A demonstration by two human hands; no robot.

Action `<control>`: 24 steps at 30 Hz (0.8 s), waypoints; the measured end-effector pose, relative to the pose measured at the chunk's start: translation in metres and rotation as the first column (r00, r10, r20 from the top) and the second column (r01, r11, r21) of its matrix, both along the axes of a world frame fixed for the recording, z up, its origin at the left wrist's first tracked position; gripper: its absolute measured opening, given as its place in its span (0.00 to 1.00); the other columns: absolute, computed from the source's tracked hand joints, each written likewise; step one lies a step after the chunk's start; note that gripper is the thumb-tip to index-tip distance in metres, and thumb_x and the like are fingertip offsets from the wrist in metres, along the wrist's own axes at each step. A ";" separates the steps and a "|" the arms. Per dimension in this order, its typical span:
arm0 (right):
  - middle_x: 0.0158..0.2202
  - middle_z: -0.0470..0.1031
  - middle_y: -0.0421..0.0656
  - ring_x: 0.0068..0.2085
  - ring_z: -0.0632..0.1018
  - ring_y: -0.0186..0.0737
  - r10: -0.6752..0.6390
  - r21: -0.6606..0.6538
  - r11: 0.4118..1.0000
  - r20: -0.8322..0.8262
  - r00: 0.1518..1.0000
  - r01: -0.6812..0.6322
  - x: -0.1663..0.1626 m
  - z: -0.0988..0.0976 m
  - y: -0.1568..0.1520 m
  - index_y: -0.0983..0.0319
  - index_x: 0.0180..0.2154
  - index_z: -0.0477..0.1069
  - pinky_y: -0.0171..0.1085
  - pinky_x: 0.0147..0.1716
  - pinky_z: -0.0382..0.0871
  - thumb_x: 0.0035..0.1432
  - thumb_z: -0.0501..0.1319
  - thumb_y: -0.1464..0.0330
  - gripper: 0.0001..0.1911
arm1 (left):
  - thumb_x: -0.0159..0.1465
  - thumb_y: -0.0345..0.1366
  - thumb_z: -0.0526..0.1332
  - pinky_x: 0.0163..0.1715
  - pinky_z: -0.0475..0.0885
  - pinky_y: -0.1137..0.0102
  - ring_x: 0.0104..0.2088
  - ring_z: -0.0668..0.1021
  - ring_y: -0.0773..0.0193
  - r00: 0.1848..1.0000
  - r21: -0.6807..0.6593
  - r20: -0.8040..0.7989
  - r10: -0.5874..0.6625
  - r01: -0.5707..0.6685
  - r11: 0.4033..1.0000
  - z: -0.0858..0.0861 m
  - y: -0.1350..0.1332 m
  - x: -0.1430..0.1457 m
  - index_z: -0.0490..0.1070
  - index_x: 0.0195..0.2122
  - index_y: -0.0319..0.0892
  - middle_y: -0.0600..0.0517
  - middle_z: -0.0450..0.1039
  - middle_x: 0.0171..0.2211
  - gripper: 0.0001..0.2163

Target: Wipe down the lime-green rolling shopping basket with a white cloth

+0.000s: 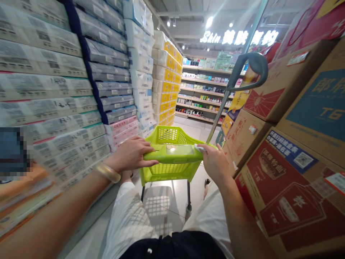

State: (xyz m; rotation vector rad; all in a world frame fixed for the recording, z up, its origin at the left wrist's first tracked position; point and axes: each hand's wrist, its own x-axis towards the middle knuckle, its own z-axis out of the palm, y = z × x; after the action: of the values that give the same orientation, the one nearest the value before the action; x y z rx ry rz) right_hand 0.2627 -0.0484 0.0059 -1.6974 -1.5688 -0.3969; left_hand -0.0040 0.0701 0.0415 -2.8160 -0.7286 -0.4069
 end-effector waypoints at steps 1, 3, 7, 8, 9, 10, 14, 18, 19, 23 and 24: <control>0.44 0.82 0.45 0.48 0.81 0.47 -0.004 0.018 1.000 0.010 1.000 0.004 -0.001 -0.002 -0.002 0.58 0.42 0.78 0.58 0.64 0.53 0.64 0.54 0.74 0.14 | 0.60 0.58 0.58 0.48 0.66 0.60 0.42 0.78 0.54 1.000 0.037 0.017 0.007 -0.008 0.999 0.002 -0.001 0.000 0.78 0.43 0.45 0.46 0.79 0.38 0.23; 0.47 0.81 0.45 0.52 0.79 0.46 0.052 0.061 0.997 0.036 0.998 -0.054 -0.008 -0.007 -0.005 0.57 0.44 0.77 0.57 0.64 0.52 0.64 0.54 0.75 0.15 | 0.57 0.60 0.60 0.52 0.64 0.55 0.47 0.76 0.49 0.997 0.096 0.083 -0.002 -0.006 0.995 0.008 -0.006 0.005 0.74 0.51 0.45 0.43 0.78 0.45 0.29; 0.52 0.78 0.43 0.56 0.76 0.43 0.179 0.092 0.978 0.066 0.982 -0.185 -0.024 -0.016 -0.008 0.55 0.48 0.75 0.54 0.65 0.49 0.65 0.51 0.74 0.18 | 0.58 0.61 0.60 0.56 0.63 0.55 0.53 0.72 0.48 0.978 0.097 0.189 -0.087 0.070 0.993 0.017 -0.023 0.036 0.65 0.60 0.43 0.41 0.72 0.54 0.35; 0.52 0.78 0.43 0.56 0.76 0.43 0.173 0.098 0.979 0.058 0.983 -0.178 -0.023 -0.017 -0.009 0.55 0.48 0.75 0.54 0.65 0.49 0.65 0.51 0.74 0.17 | 0.58 0.60 0.60 0.56 0.62 0.56 0.55 0.71 0.48 0.977 0.086 0.190 -0.099 0.084 0.993 0.018 -0.026 0.046 0.64 0.61 0.42 0.41 0.70 0.56 0.36; 0.51 0.79 0.43 0.56 0.76 0.44 0.147 0.107 0.983 0.042 0.988 -0.151 -0.021 -0.019 -0.009 0.55 0.47 0.75 0.54 0.65 0.50 0.66 0.51 0.74 0.17 | 0.58 0.60 0.60 0.57 0.62 0.56 0.56 0.70 0.48 0.978 0.066 0.184 -0.103 0.092 0.994 0.017 -0.027 0.055 0.62 0.62 0.41 0.40 0.69 0.57 0.37; 0.50 0.79 0.43 0.55 0.76 0.44 0.109 0.120 0.986 0.023 0.994 -0.112 -0.017 -0.020 -0.010 0.56 0.47 0.76 0.55 0.64 0.50 0.65 0.51 0.74 0.17 | 0.57 0.60 0.61 0.57 0.62 0.56 0.57 0.70 0.47 0.980 0.050 0.170 -0.106 0.099 0.994 0.016 -0.027 0.063 0.61 0.63 0.41 0.40 0.68 0.57 0.38; 0.49 0.80 0.45 0.55 0.77 0.46 0.017 0.155 0.988 -0.013 1.000 -0.014 -0.012 -0.023 -0.013 0.57 0.46 0.76 0.56 0.64 0.51 0.65 0.52 0.74 0.16 | 0.56 0.60 0.62 0.58 0.61 0.55 0.58 0.69 0.46 0.990 0.021 0.091 -0.109 0.108 0.994 0.008 -0.017 0.087 0.61 0.62 0.40 0.38 0.68 0.58 0.39; 0.51 0.79 0.42 0.57 0.75 0.43 0.151 0.129 0.979 0.044 0.988 -0.155 -0.023 -0.025 -0.010 0.55 0.47 0.75 0.52 0.65 0.49 0.66 0.51 0.74 0.17 | 0.57 0.59 0.62 0.55 0.64 0.58 0.55 0.73 0.47 0.999 -0.010 0.035 -0.039 0.039 0.999 0.001 -0.006 0.095 0.64 0.60 0.39 0.40 0.72 0.54 0.36; 0.51 0.79 0.42 0.57 0.75 0.42 0.160 0.130 0.978 0.047 0.986 -0.165 -0.023 -0.026 -0.010 0.55 0.47 0.75 0.52 0.65 0.49 0.66 0.51 0.74 0.17 | 0.57 0.59 0.62 0.53 0.65 0.58 0.53 0.74 0.47 1.000 -0.024 0.022 -0.017 0.018 1.000 -0.001 -0.004 0.095 0.64 0.60 0.40 0.41 0.73 0.53 0.36; 0.51 0.79 0.44 0.56 0.76 0.45 0.009 0.196 0.981 -0.025 1.000 -0.004 -0.010 -0.030 -0.010 0.56 0.46 0.75 0.55 0.64 0.51 0.66 0.51 0.73 0.16 | 0.59 0.59 0.60 0.48 0.68 0.59 0.49 0.77 0.48 0.999 -0.023 0.032 0.028 -0.027 0.999 -0.007 -0.002 0.095 0.65 0.59 0.41 0.43 0.74 0.51 0.34; 0.50 0.79 0.45 0.56 0.76 0.47 -0.035 0.212 0.976 -0.050 0.998 0.045 -0.007 -0.031 -0.011 0.57 0.46 0.76 0.56 0.63 0.51 0.66 0.51 0.73 0.16 | 0.59 0.59 0.59 0.48 0.68 0.59 0.48 0.77 0.49 0.999 -0.011 0.043 0.032 -0.032 0.999 -0.008 -0.002 0.094 0.65 0.59 0.42 0.43 0.74 0.51 0.33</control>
State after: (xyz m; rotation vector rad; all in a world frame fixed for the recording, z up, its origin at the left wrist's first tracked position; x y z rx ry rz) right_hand 0.2556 -0.0591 -0.0247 -1.5642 -1.4075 -0.5238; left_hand 0.0904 0.0677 0.0331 -2.8094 -0.7856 -0.4618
